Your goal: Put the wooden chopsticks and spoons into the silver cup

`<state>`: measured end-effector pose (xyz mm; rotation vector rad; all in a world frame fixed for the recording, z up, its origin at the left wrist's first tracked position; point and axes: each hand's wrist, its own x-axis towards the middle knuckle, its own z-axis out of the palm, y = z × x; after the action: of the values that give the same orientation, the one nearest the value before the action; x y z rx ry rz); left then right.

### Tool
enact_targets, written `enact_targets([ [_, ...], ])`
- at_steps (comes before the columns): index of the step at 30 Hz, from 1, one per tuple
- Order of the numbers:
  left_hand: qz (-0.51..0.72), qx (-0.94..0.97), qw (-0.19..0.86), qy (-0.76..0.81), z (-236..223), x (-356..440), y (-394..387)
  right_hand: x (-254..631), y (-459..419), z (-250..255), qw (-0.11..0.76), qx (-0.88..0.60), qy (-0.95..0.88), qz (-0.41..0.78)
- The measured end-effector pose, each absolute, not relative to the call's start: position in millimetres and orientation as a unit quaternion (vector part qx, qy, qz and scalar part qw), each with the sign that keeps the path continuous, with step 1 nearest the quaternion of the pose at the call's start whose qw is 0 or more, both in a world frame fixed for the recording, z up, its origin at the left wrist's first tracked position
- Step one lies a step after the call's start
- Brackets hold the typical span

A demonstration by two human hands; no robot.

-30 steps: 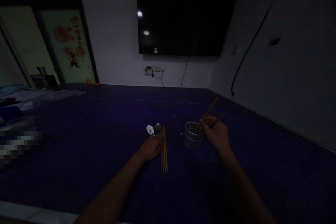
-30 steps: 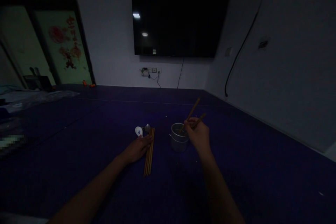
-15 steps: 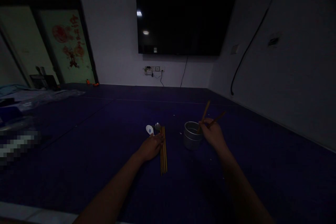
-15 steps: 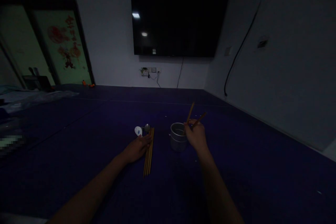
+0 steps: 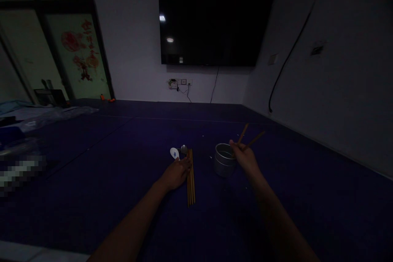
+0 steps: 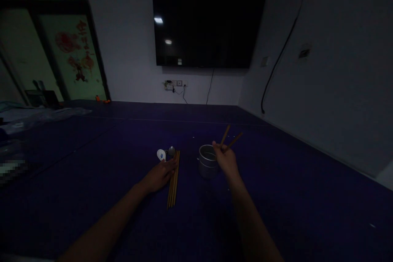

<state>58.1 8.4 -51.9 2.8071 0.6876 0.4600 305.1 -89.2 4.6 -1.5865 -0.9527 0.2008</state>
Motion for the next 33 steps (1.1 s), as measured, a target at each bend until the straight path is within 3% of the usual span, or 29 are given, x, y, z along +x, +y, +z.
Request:
enact_targets([
  [12,0.156,0.953,0.104,0.238,-53.4,58.8,8.6,309.1,-84.6,0.1,0.696,-0.606,-0.363,0.126],
  [33,0.158,0.952,0.109,0.238,-53.9,57.8,9.2,303.2,-88.1,3.8,0.716,-0.605,-0.325,0.121],
])
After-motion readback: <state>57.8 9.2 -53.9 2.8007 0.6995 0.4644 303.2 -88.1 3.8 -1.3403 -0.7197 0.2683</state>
